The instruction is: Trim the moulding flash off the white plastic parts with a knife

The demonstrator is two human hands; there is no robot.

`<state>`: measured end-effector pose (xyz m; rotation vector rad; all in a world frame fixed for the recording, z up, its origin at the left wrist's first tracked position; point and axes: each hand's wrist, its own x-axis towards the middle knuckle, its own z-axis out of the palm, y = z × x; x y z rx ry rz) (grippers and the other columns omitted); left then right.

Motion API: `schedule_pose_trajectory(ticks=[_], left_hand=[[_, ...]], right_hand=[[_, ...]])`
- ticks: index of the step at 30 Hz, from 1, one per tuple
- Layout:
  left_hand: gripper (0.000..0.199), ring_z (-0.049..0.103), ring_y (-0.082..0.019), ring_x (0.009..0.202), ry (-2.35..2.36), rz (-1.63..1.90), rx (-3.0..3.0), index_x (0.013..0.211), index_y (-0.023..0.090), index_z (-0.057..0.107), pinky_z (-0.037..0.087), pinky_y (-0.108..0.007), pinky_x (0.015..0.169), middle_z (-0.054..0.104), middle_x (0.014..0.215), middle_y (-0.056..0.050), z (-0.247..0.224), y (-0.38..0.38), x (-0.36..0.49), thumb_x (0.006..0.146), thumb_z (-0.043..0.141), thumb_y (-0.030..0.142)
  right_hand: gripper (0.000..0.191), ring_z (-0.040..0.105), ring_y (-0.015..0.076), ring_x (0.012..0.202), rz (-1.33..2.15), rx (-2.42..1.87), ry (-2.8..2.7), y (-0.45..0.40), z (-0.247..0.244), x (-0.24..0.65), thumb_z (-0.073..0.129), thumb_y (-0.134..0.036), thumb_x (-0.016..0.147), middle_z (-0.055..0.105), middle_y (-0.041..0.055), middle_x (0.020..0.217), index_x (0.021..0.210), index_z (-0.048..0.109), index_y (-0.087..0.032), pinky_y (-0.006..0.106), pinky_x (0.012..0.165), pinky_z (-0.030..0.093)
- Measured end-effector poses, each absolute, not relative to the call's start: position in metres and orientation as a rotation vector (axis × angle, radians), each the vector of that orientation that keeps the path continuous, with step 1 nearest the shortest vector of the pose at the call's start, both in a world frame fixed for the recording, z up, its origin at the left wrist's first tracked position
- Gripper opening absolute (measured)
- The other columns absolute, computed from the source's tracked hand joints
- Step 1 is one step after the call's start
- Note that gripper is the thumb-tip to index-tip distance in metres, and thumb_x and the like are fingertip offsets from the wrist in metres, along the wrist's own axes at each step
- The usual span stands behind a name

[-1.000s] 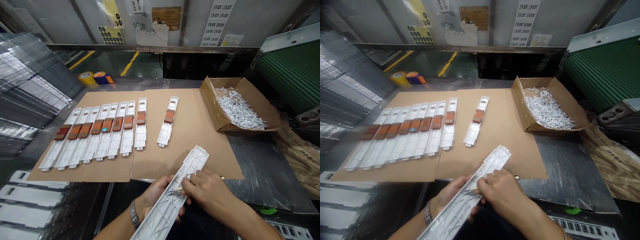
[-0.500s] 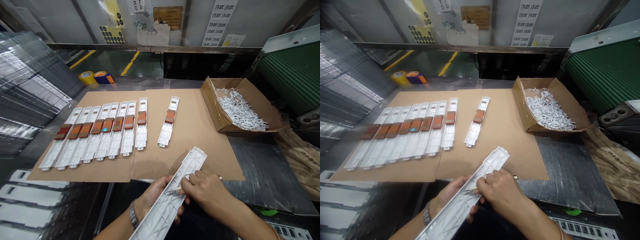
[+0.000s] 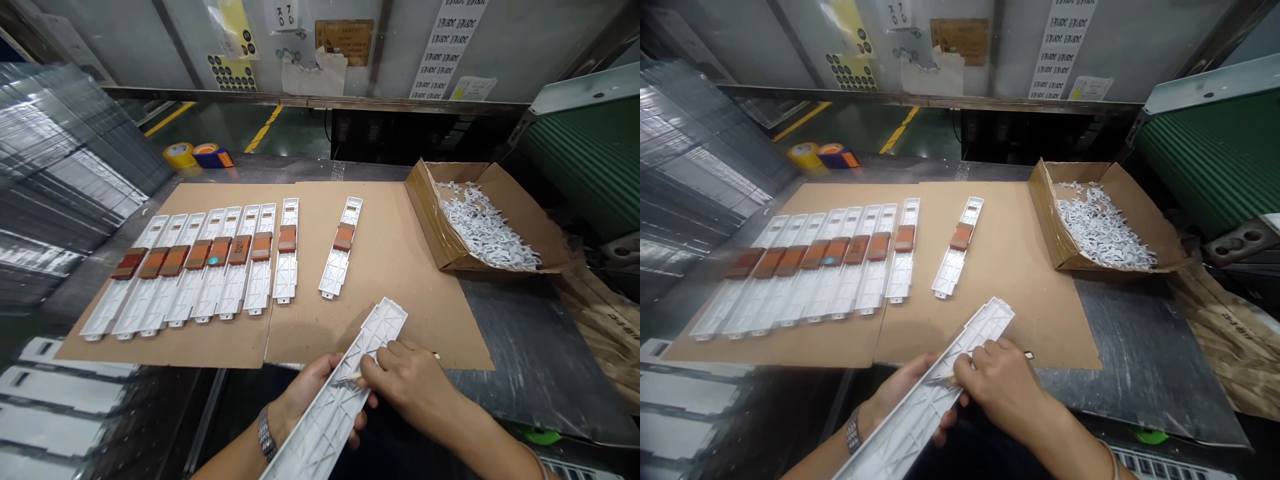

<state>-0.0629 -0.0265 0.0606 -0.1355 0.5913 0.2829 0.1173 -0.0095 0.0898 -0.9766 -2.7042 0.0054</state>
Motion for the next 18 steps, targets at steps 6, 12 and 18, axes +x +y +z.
schedule_pose_trajectory(ticks=[6,12,18], left_hand=[[0.044,0.063,-0.017,0.053,0.671,0.434,-0.127,0.092,0.002,0.064,0.050,-0.028,0.048,0.068,0.076,-0.010,0.060,-0.015,-0.080,0.084,0.042,0.039],[0.051,0.059,-0.014,0.045,0.765,0.752,-0.074,0.088,0.001,0.065,0.043,-0.020,0.041,0.064,0.057,-0.011,0.067,0.019,-0.108,0.090,0.034,0.042],[0.029,0.064,-0.014,0.058,0.778,1.132,-0.092,0.089,0.009,0.065,0.051,-0.022,0.058,0.069,0.067,-0.007,0.060,0.063,-0.100,0.086,0.045,0.030]], right_hand=[[0.031,0.045,0.0148,0.057,0.151,-1.094,-2.581,0.004,0.089,0.135,0.034,-0.030,0.097,0.053,-0.0003,0.063,0.079,0.057,-0.021,0.029,0.056,0.027],[0.031,0.051,0.0199,0.069,-0.218,-1.773,-2.254,0.039,0.039,0.174,0.034,-0.027,0.095,0.057,0.0057,0.071,0.111,0.059,-0.017,0.030,0.063,0.036],[0.025,0.053,0.0283,0.081,-0.283,-1.852,-2.261,0.073,0.025,0.167,0.044,-0.023,0.090,0.060,0.0167,0.090,0.105,0.060,-0.011,0.038,0.066,0.041]])
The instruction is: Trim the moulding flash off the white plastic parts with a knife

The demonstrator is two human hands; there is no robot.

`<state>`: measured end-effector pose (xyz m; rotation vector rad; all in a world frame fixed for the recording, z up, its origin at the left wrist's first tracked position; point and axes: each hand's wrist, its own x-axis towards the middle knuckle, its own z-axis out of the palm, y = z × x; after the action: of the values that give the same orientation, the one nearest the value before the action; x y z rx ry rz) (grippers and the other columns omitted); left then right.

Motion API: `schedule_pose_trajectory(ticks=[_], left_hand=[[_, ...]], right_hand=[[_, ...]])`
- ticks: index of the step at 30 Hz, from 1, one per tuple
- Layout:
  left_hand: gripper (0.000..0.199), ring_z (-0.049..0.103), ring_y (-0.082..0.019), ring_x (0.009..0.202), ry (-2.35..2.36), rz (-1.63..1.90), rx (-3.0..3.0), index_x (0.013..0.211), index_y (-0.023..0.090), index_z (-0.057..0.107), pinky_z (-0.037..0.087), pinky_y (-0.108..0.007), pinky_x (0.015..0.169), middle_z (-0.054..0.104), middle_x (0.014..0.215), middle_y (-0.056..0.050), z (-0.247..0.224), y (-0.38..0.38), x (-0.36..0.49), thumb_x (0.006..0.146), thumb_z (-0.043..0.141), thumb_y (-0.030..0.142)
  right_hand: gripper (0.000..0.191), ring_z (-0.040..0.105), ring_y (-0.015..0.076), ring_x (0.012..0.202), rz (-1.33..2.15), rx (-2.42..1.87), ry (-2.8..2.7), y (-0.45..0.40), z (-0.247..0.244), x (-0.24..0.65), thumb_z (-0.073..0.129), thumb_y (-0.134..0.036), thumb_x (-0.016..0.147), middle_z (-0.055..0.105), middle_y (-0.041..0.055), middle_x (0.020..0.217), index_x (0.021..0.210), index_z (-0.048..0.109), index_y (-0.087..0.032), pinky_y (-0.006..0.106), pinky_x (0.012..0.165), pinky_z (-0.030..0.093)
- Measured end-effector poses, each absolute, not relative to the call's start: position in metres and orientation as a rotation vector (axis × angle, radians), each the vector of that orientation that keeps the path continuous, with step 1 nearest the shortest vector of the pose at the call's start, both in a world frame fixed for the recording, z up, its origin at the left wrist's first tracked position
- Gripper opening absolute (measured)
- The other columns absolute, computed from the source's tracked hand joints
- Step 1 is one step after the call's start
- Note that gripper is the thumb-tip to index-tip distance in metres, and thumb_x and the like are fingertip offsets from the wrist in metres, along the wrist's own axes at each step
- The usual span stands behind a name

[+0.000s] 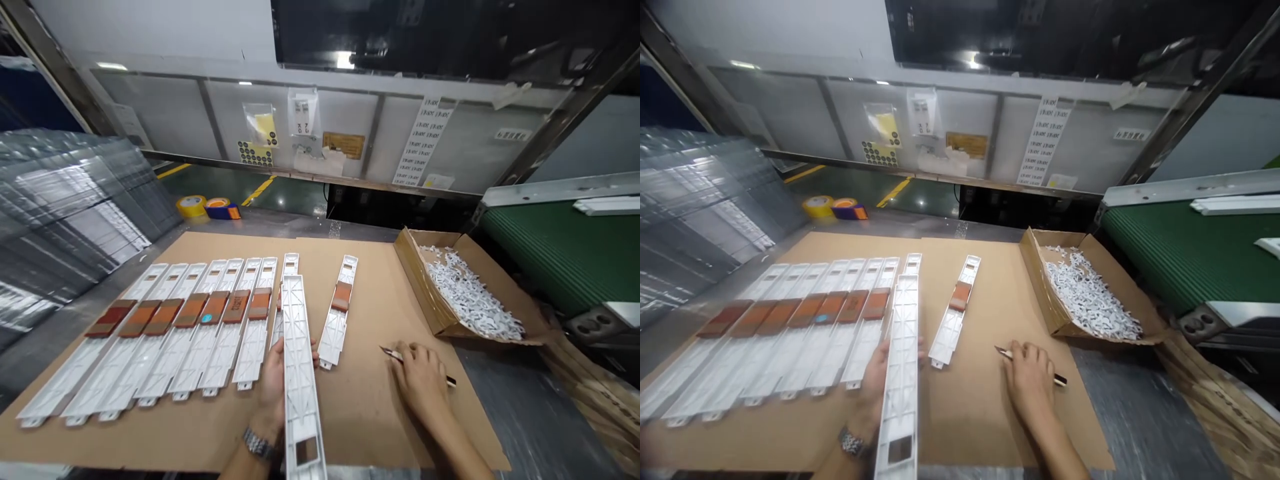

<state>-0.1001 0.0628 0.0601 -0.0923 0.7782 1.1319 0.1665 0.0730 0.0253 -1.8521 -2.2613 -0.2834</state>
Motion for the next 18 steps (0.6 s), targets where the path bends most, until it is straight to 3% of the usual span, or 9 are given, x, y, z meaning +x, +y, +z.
schedule_pose_trajectory(ticks=[3,6,9,12,18], left_hand=[[0.026,0.066,-0.016,0.063,0.750,1.205,-0.125,0.088,0.008,0.065,0.053,-0.026,0.063,0.069,0.071,-0.009,0.052,0.083,-0.081,0.081,0.052,0.030],[0.025,0.066,-0.018,0.067,0.723,1.227,-0.155,0.088,0.007,0.065,0.053,-0.028,0.065,0.069,0.072,-0.010,0.046,0.099,-0.061,0.079,0.055,0.029],[0.020,0.066,-0.017,0.069,0.725,1.265,-0.173,0.088,0.010,0.065,0.052,-0.027,0.068,0.069,0.073,-0.008,0.038,0.108,-0.050,0.080,0.054,0.024],[0.019,0.064,-0.018,0.063,0.740,1.233,-0.172,0.084,0.010,0.065,0.051,-0.027,0.060,0.068,0.070,-0.008,0.028,0.110,-0.048,0.079,0.056,0.026],[0.025,0.063,-0.020,0.060,0.692,1.129,-0.191,0.089,0.014,0.064,0.049,-0.030,0.054,0.066,0.070,-0.007,0.019,0.110,-0.052,0.074,0.060,0.034]], right_hand=[[0.033,0.051,0.0270,0.101,-0.191,-1.751,-2.377,0.116,0.034,0.137,0.049,-0.027,0.089,0.056,0.0168,0.112,0.119,0.051,-0.012,0.040,0.081,0.042],[0.053,0.043,0.0264,0.117,-0.068,-1.639,-2.543,0.172,0.039,0.102,0.058,-0.040,0.085,0.046,0.0134,0.130,0.129,0.043,-0.016,0.042,0.092,0.039],[0.045,0.051,0.0241,0.108,0.062,-1.621,-2.691,0.220,0.038,0.079,0.056,-0.044,0.086,0.051,0.0093,0.123,0.122,0.049,-0.017,0.045,0.089,0.042],[0.034,0.056,0.0205,0.098,0.175,-1.607,-2.813,0.245,0.038,0.073,0.055,-0.041,0.088,0.057,0.0068,0.112,0.110,0.056,-0.016,0.042,0.084,0.046],[0.031,0.055,0.0210,0.100,0.392,-1.561,-2.926,0.258,0.041,0.076,0.057,-0.039,0.087,0.057,0.0070,0.112,0.107,0.057,-0.015,0.043,0.086,0.044]])
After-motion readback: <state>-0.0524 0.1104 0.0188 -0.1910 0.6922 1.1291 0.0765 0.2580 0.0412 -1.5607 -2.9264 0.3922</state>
